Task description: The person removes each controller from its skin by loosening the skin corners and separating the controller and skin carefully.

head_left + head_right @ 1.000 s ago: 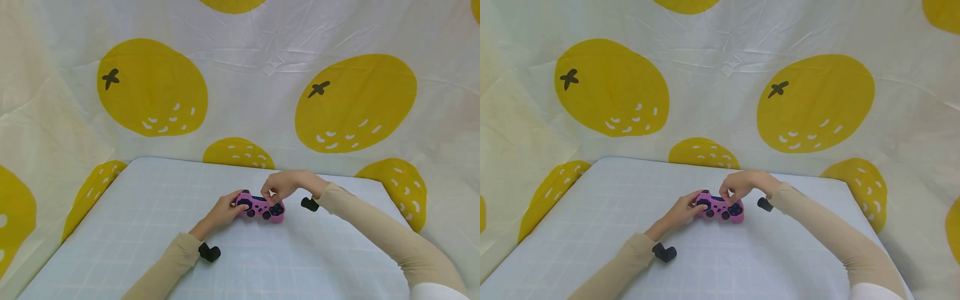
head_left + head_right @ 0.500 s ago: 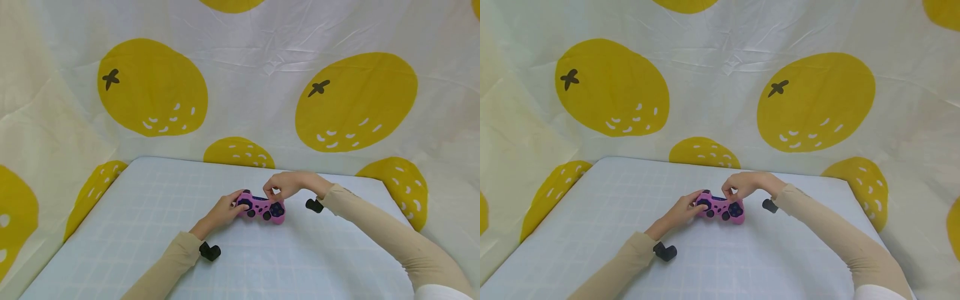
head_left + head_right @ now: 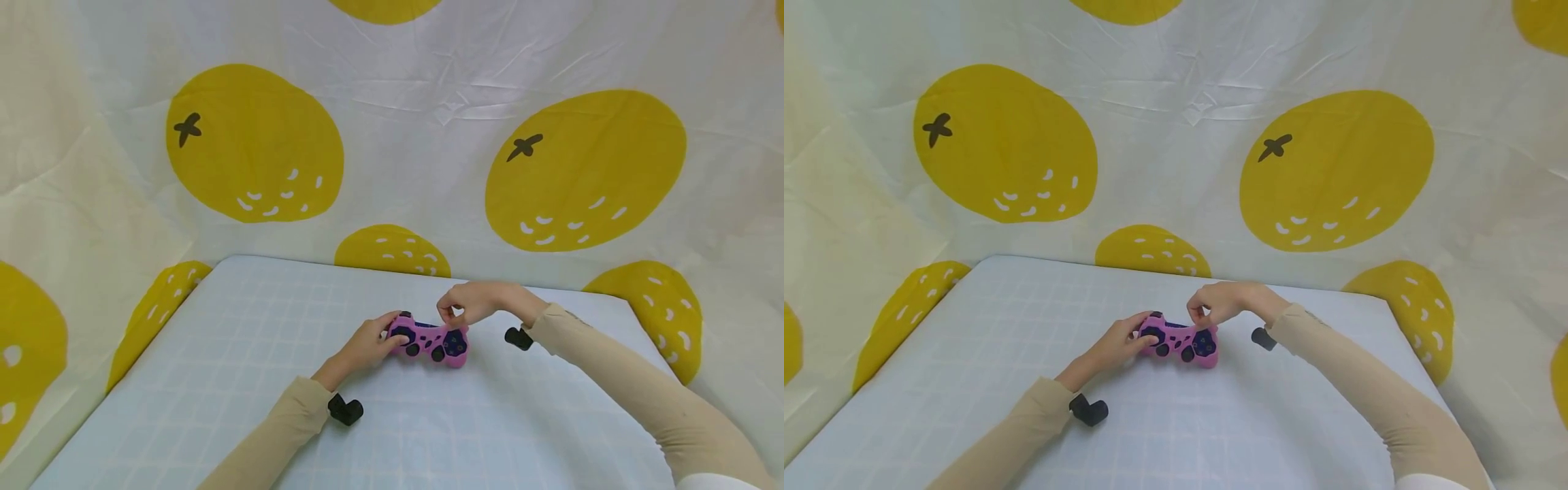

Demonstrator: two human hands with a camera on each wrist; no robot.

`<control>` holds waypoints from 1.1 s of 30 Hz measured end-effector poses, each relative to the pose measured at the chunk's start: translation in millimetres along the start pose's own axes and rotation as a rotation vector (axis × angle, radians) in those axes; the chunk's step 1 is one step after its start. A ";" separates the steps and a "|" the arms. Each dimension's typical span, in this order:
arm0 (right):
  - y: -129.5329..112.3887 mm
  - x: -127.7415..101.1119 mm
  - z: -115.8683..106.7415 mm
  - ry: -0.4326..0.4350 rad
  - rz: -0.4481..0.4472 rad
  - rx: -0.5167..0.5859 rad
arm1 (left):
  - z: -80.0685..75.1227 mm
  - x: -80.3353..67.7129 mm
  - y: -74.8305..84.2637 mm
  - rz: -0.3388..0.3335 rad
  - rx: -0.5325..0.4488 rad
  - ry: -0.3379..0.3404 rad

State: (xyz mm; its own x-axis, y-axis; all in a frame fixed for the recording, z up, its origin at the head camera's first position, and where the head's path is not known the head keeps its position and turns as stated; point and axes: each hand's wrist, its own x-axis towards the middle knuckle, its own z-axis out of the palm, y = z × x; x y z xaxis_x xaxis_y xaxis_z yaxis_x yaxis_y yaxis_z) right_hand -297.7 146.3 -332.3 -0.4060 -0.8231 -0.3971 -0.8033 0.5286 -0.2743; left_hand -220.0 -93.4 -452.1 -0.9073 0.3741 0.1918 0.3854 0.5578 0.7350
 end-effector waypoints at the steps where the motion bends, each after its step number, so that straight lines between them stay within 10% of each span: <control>1: 0.3 0.1 0.3 0.005 -0.004 -0.006 | -0.2 -0.1 0.4 0.004 -0.002 -0.002; 10: 0.3 1.8 -0.1 0.030 -0.063 -0.124 | -0.7 0.3 -0.6 0.008 0.009 -0.021; 25: 21.4 11.7 7.9 -0.046 -0.226 0.423 | 1.0 2.0 -0.4 0.049 0.042 -0.005; 33: 23.7 14.0 11.5 0.000 -0.251 0.396 | 0.9 2.6 -3.0 0.034 0.038 -0.014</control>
State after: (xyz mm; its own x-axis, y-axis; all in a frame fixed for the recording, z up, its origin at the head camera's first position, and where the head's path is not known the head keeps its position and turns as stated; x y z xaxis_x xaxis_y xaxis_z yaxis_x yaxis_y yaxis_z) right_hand -317.4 149.6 -354.4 -0.2206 -0.9355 -0.2760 -0.6481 0.3520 -0.6753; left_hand -223.4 -93.4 -454.4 -0.8914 0.4032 0.2071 0.4222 0.5725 0.7028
